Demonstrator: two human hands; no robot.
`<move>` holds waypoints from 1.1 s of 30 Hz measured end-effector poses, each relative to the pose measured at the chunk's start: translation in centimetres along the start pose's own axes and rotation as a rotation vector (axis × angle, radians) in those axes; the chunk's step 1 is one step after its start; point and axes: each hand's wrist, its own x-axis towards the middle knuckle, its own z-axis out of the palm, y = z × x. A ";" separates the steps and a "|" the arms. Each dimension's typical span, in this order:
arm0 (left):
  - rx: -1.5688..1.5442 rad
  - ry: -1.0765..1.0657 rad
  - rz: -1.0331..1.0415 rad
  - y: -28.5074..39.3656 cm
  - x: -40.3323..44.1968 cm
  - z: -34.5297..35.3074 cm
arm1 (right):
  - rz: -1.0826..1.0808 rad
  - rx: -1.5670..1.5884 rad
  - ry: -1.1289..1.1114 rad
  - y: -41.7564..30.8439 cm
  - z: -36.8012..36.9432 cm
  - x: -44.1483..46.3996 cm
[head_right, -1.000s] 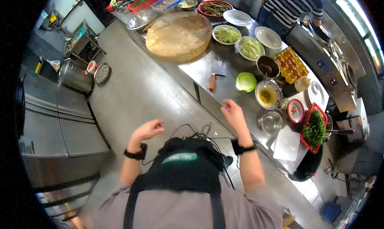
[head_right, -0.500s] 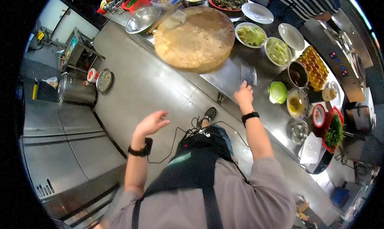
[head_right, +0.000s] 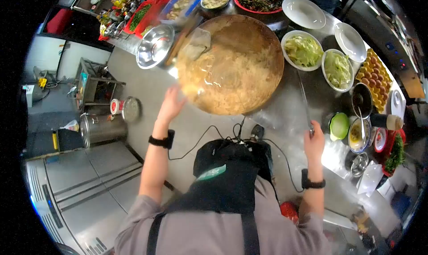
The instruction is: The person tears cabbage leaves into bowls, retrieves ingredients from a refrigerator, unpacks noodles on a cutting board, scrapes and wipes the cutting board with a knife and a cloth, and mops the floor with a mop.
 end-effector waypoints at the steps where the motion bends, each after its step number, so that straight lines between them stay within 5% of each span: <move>1: -0.002 0.082 0.045 -0.4 2.3 0.1 | 0.065 0.146 -0.005 -0.9 -0.4 0.3; 5: 0.018 0.182 0.273 -2.7 13.3 2.8 | 0.176 0.671 -0.114 -7.9 0.6 5.1; 12: 0.157 0.024 0.214 -4.0 25.1 5.7 | 0.103 0.569 -0.078 -7.5 13.5 22.8; 13: 0.136 0.013 0.206 -5.2 25.9 5.6 | 0.044 0.336 0.020 -5.1 14.7 24.8; 15: -0.225 0.026 0.361 -8.0 27.2 4.7 | -0.011 0.089 0.104 -4.3 15.5 26.5; 17: -0.350 0.032 0.350 -8.9 26.3 1.4 | -0.137 -0.016 0.164 -6.4 14.7 26.9; 19: -0.756 -0.240 -0.009 -10.7 24.1 -1.9 | -0.029 0.039 0.128 -11.5 13.4 25.8; 21: -0.993 -0.153 0.088 -15.0 21.0 -2.4 | 0.116 0.130 0.078 -12.7 12.7 25.7; 25: -1.158 -0.030 -0.247 -22.4 12.6 -5.1 | 0.063 0.021 0.038 -7.8 13.8 28.0; 28: -1.234 0.033 -0.394 -22.9 6.5 -8.4 | -0.006 -0.055 0.058 -7.1 13.9 27.9; 33: -1.232 0.216 -0.576 -22.6 -2.3 -9.5 | 0.262 0.116 -0.064 -12.9 12.2 25.8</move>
